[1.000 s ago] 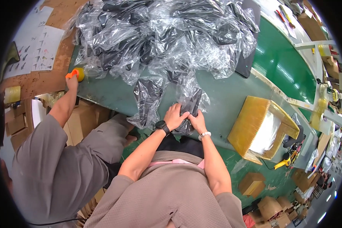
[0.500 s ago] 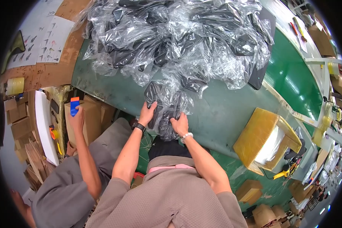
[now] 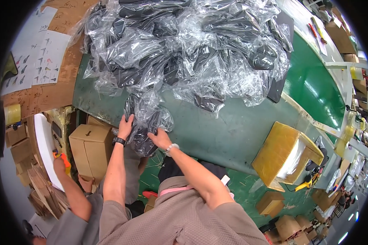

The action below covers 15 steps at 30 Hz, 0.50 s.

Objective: Pack bicycle saddles into individual plastic bags and organize them on a workbench.

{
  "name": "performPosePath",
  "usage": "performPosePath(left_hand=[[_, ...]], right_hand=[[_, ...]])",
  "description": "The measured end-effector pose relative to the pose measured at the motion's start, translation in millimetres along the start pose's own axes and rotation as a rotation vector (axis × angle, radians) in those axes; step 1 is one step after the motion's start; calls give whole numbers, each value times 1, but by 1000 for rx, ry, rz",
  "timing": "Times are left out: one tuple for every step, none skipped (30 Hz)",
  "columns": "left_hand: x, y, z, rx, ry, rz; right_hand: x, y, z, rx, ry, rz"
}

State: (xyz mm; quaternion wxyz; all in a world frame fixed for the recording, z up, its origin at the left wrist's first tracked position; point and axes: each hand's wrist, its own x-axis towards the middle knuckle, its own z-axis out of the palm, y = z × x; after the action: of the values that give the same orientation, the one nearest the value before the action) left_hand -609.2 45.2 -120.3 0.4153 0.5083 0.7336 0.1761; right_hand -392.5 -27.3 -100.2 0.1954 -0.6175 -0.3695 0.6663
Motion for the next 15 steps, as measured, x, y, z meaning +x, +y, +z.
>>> performPosePath(left_hand=[[3,6,5,42,14,13],[7,3,12,182,182,113],[-7,3,7,161,196,77],[-17,47,10,251,396,206],[-29,86,10,346,609,328],[-37,115,15,248,514,385],[-43,141,26,152,425,435],[-42,164,42,145,302,522],[-34,187,62,131,172,615],[-18,208,88,124,155,714],[1,224,109,123,139,810],[19,232,127,232,186,825],[38,235,141,342,234,840],[53,236,150,403,156,748],[62,234,157,464,77,652]], right_hand=[[-6,6,-21,-58,44,-36],[-12,12,-42,-116,84,-74],[-21,-2,-68,-95,119,-20],[-25,11,-98,-39,481,-99],[-28,16,-128,188,664,-95],[-27,22,-154,54,980,-201],[-22,24,-178,127,1046,-121],[-16,6,-189,295,1081,-60],[-3,14,-202,304,1078,2],[9,20,-214,314,1003,26],[16,24,-220,327,922,51],[17,29,-220,326,923,47],[17,31,-219,493,815,41],[14,35,-220,656,704,38],[6,42,-219,655,704,35]])
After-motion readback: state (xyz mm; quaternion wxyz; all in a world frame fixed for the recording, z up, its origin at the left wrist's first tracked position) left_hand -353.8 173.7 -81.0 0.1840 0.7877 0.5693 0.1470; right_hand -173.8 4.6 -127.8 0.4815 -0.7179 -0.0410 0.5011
